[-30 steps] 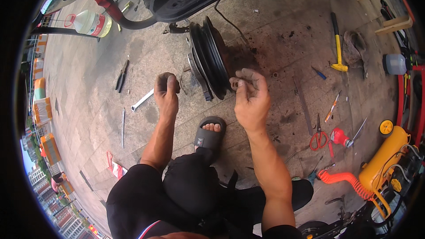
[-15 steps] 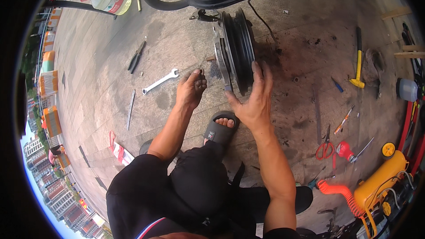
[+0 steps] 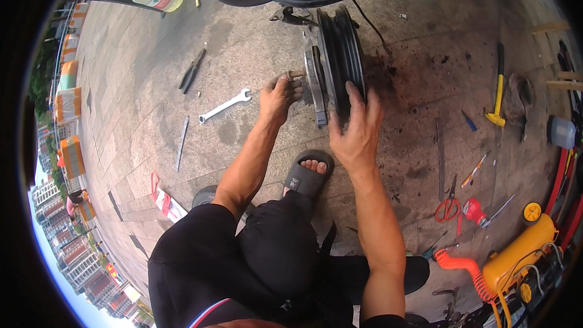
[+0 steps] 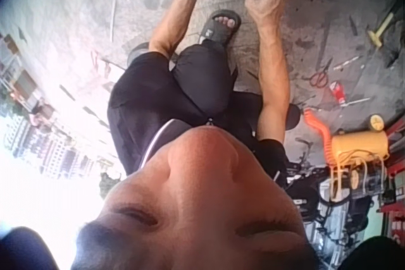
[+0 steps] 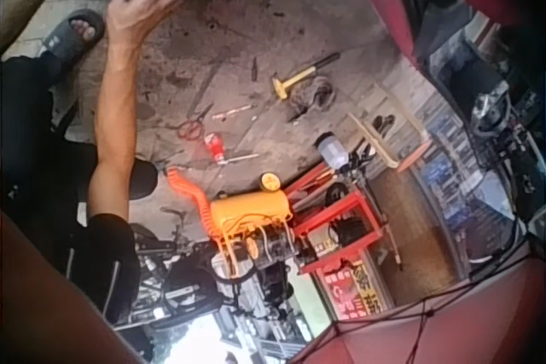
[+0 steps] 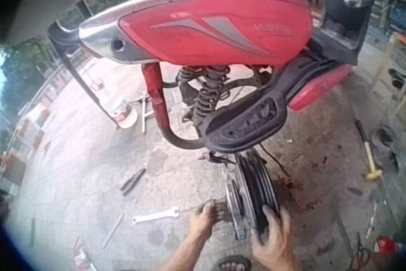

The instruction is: The person removes a tire from a scooter wheel, places a new tire onto the rim, and secures it using a tire lever. The person then reassembles the wheel components and mounts the wheel back onto the scooter.

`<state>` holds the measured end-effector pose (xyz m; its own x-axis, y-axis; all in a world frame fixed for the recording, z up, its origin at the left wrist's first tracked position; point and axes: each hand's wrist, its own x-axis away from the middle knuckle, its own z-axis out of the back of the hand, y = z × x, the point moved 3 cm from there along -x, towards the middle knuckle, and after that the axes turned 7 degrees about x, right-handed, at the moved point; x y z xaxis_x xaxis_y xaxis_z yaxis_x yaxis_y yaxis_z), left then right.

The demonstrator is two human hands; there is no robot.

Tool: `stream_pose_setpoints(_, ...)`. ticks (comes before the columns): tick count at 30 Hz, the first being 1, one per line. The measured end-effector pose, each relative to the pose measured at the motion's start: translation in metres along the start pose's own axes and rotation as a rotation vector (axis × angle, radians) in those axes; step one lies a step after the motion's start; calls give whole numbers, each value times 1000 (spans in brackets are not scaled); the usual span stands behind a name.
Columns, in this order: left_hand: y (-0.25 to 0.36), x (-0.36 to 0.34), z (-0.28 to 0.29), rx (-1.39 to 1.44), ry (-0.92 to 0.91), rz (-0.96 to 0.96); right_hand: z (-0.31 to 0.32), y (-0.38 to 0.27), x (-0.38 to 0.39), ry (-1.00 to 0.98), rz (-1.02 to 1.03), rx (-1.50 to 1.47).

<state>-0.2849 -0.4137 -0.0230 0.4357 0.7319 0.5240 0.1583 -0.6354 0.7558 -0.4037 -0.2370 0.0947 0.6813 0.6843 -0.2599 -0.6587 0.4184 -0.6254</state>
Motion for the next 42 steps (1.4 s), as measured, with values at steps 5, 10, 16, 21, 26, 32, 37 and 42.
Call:
stream_pose_setpoints(5, 12, 4, 2, -62, -70, 69, 1, 2, 6, -8, -4, 10)
stream_pose_setpoints(10, 20, 4, 2, -148, -106, 138, 3, 3, 11, -2, 0, -1)
stream_pose_setpoints(16, 22, -1, 5, -212, -96, 208, 3, 3, 12, -4, -8, 11)
stream_pose_setpoints(21, 30, -4, 5, -304, -159, 231, 2, 6, 14, -5, -4, -5)
stream_pose_setpoints(26, 36, -5, 4, -349, -146, 269, 1, 8, 19, -20, -15, -20)
stream_pose_setpoints(32, 40, -3, 0, -406, -174, 267, 2, 8, 21, -33, -23, 2)
stream_pose_setpoints(37, 37, -6, -7, -375, -198, 298, 4, 8, 19, -46, -30, -20)
stream_pose_setpoints(42, 28, -11, -10, -282, -209, 255, 6, 8, 18, -60, -54, -1)
